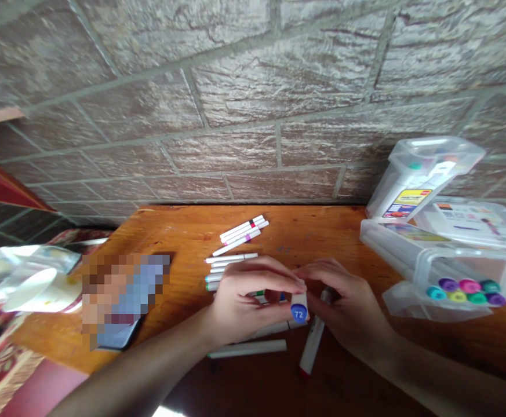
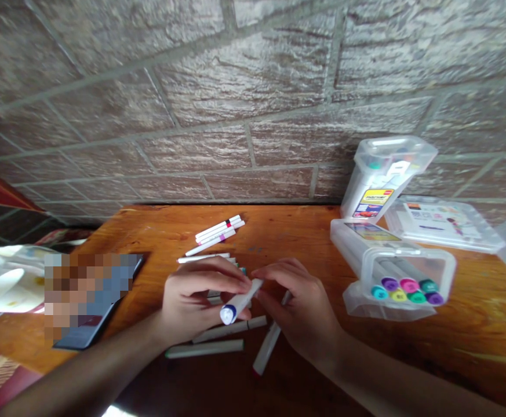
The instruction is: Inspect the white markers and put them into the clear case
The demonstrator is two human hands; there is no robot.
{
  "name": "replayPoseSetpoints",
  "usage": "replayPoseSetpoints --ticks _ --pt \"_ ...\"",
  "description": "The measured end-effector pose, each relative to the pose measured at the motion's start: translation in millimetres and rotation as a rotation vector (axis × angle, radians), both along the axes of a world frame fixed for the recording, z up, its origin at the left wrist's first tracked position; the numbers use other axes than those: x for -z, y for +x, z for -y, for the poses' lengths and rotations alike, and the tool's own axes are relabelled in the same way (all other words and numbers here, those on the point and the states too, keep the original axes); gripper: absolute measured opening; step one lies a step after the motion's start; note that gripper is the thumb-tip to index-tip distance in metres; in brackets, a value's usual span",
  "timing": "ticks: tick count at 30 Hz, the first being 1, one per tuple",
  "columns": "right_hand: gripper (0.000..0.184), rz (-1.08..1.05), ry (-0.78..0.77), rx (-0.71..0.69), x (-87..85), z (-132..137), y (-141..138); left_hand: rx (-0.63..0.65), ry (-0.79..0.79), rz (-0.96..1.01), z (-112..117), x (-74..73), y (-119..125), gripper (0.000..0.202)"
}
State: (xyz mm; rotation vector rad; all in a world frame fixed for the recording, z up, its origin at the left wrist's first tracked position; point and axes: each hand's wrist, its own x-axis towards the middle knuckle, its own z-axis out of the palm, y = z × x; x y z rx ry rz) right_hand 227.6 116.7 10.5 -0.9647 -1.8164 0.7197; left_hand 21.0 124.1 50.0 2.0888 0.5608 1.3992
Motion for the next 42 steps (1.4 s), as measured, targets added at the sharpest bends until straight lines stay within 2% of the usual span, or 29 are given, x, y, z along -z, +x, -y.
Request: replayPoseSetpoints --ticks 10,18,31,42 --pt "0.018 -0.017 -0.007 -0.038 -1.3 0.5 -0.1 0.025 0.014 -0.065 -0.7 5.0 -1.3 0.031" --pt "0.013 -0.026 0.004 -0.049 -2.6 1.1 -0.5 0.021 0.038 -0.055 -1.7 1.7 -0.1 0.031" --pt "0.018 -0.010 -0.014 -0.053 -5.4 1.5 -1.2 -0.010 0.019 -0.050 -2.6 -2.0 -1.1 0.029" --pt "0.014 0.006 -0.010 -0.048 -4.5 1.4 -1.0 -0.040 0.025 -0.065 -3.6 -3.8 -1.6 0.026"
